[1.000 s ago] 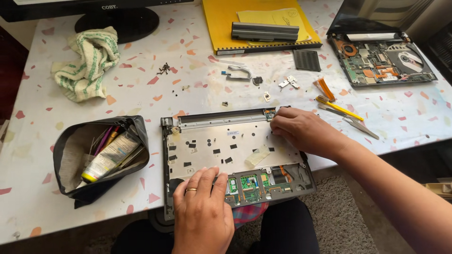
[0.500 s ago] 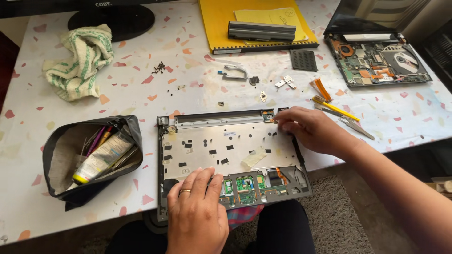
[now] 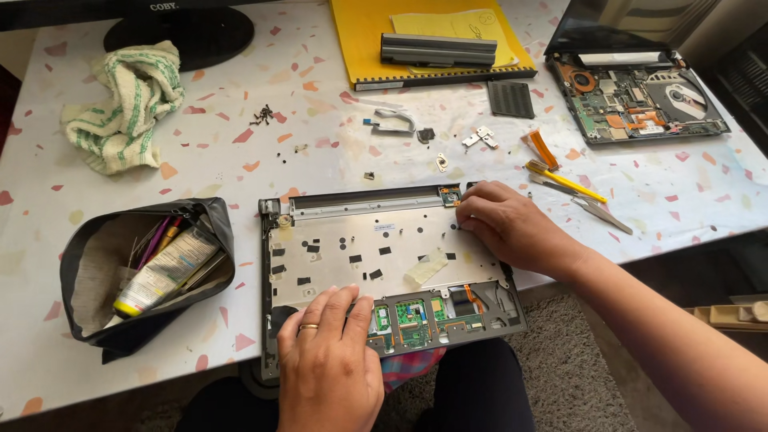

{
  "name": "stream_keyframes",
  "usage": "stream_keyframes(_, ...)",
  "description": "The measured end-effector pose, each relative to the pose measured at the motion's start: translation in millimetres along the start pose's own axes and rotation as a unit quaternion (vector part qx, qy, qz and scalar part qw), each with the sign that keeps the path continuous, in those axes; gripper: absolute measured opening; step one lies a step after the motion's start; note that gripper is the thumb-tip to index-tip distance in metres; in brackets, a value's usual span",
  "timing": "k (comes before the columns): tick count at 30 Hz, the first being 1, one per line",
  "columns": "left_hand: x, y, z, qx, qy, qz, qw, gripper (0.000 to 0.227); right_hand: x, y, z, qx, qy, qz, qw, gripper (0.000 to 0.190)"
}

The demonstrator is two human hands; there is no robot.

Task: The person disassembles the internal components of a laptop at a workshop desk, using a precision screwdriver to remove small screws and their hands to detach internal panels and connectors.

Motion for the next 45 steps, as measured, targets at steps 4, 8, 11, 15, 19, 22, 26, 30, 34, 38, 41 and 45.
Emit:
stream_keyframes(4,-0.1,-0.2,-0.4,-0.001,0.005,-0.004,1.000,0.051,7.2,-1.8,-2.9,0.009,-0.012,-0.016,1.000,0.012)
stream_keyframes(8,-0.9,-0.1,-0.2,-0.001,-0.002,-0.005,1.000,0.051,11.5,-1.4,1.3,-0.009,-0.048,-0.039,0.998,0.020)
stream_keyframes(11,-0.9,-0.3,-0.2,0.000,-0.004,-0.003,1.000,0.051,11.4,-0.2,-0.3,-0.019,-0.057,-0.035,0.998,0.020)
stream_keyframes(15,-1.0,-0.2,0.0,-0.001,-0.004,-0.009,1.000,0.052,7.5,1.9,-0.1,-0.024,-0.069,-0.010,0.997,0.010)
stream_keyframes(19,-1.2,-0.4,0.1,0.000,-0.005,-0.007,1.000,0.052,7.4,0.3,-3.5,-0.006,-0.050,0.000,0.999,0.015)
stream_keyframes(22,0.6,-0.8,0.1,0.000,0.001,-0.006,1.000,0.051,8.7,1.5,-2.3,-0.003,-0.059,-0.015,0.998,0.015)
stream_keyframes(26,-0.5,-0.3,-0.5,0.004,0.012,-0.009,1.000,0.051,13.6,4.7,0.7,0.014,-0.094,-0.010,0.995,0.015)
stream_keyframes(30,0.9,-1.2,0.9,0.004,0.012,-0.001,1.000,0.050,12.5,4.9,5.6,0.004,-0.092,-0.013,0.996,0.013)
stream_keyframes(34,1.9,-1.7,1.2,0.002,0.018,-0.002,1.000,0.049,11.7,5.1,6.9,0.008,-0.094,-0.015,0.995,0.014)
stream_keyframes(38,0.5,-1.4,1.1,0.003,0.013,-0.004,1.000,0.049,13.6,4.9,4.5,0.009,-0.104,-0.014,0.994,0.012)
stream_keyframes(41,0.6,-0.8,1.2,0.003,0.012,-0.005,1.000,0.049,17.8,6.8,2.7,0.014,-0.104,-0.005,0.994,0.008)
stream_keyframes(45,0.5,-1.0,1.0,0.001,0.015,-0.005,1.000,0.050,29.5,11.3,-4.9,0.021,-0.089,0.001,0.996,0.014)
Point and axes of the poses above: each hand's wrist, its own y-axis away from the middle knuckle, its own x-axis out of the back of the hand, z = x × y, the point moved 7 cm from there along -y, towards the middle knuckle, and after that the axes turned 9 degrees about -x, right-handed, at the moved point
